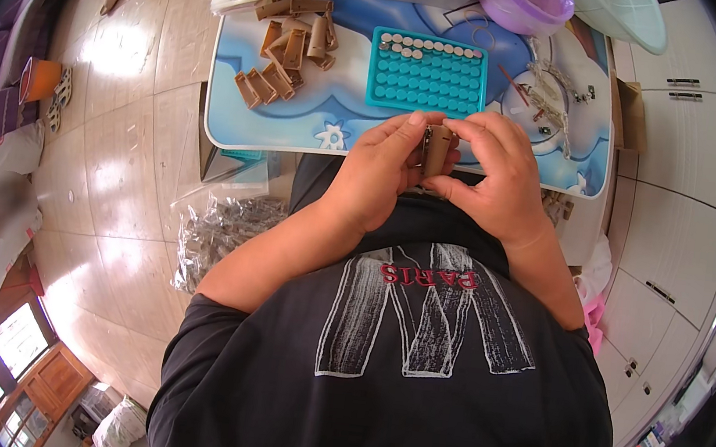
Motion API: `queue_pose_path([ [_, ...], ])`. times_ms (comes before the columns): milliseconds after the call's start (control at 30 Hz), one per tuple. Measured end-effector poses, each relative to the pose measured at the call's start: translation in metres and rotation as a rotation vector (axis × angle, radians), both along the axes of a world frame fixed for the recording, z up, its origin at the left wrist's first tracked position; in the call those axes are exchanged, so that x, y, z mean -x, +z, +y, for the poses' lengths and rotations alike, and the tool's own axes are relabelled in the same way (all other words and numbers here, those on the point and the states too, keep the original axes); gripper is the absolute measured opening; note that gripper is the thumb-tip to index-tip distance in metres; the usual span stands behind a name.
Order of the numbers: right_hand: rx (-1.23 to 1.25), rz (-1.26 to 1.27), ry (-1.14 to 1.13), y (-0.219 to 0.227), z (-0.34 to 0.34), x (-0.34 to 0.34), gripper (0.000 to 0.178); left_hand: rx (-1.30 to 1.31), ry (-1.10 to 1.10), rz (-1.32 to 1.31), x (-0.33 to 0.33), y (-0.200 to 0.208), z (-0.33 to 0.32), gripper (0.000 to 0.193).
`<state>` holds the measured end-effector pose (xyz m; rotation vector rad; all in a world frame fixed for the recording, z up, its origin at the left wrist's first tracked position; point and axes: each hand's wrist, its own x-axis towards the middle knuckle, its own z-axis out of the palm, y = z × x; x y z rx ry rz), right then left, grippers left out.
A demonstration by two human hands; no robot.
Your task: The person assembles small beads and small pins onto cardboard tubes by hand.
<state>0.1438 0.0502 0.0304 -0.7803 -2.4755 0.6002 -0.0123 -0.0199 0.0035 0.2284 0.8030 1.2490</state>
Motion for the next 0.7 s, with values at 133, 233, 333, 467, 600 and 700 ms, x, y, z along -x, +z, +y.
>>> queue_pose_path([
  [133, -0.05, -0.006, -0.009, -0.0003, -0.0005, 0.0006, 0.057, -0.006, 0.002, 0.008, -0.0013, -0.0022, -0.0006, 0.043],
  [233, -0.065, -0.024, -0.001, 0.0015, -0.001, 0.001, 0.057, -0.014, -0.009, 0.042, -0.0015, -0.0018, -0.002, 0.043],
  [333, -0.076, -0.045, -0.002, 0.0003, -0.0013, 0.0009, 0.057, -0.017, -0.014, 0.045, -0.0016, -0.0041, -0.0025, 0.043],
  [467, -0.078, -0.049, 0.0, -0.0007, -0.0019, 0.0008, 0.054, 0.004, -0.025, 0.074, -0.004, 0.0012, -0.0019, 0.042],
  [600, 0.025, 0.02, 0.002, -0.0019, -0.0025, -0.0022, 0.053, -0.101, -0.021, 0.271, -0.0073, -0.0046, -0.0037, 0.05],
  [700, 0.203, 0.149, 0.003, -0.0079, -0.0004, -0.0051, 0.043, -0.221, -0.005, 0.543, -0.0094, -0.0058, -0.0071, 0.054],
])
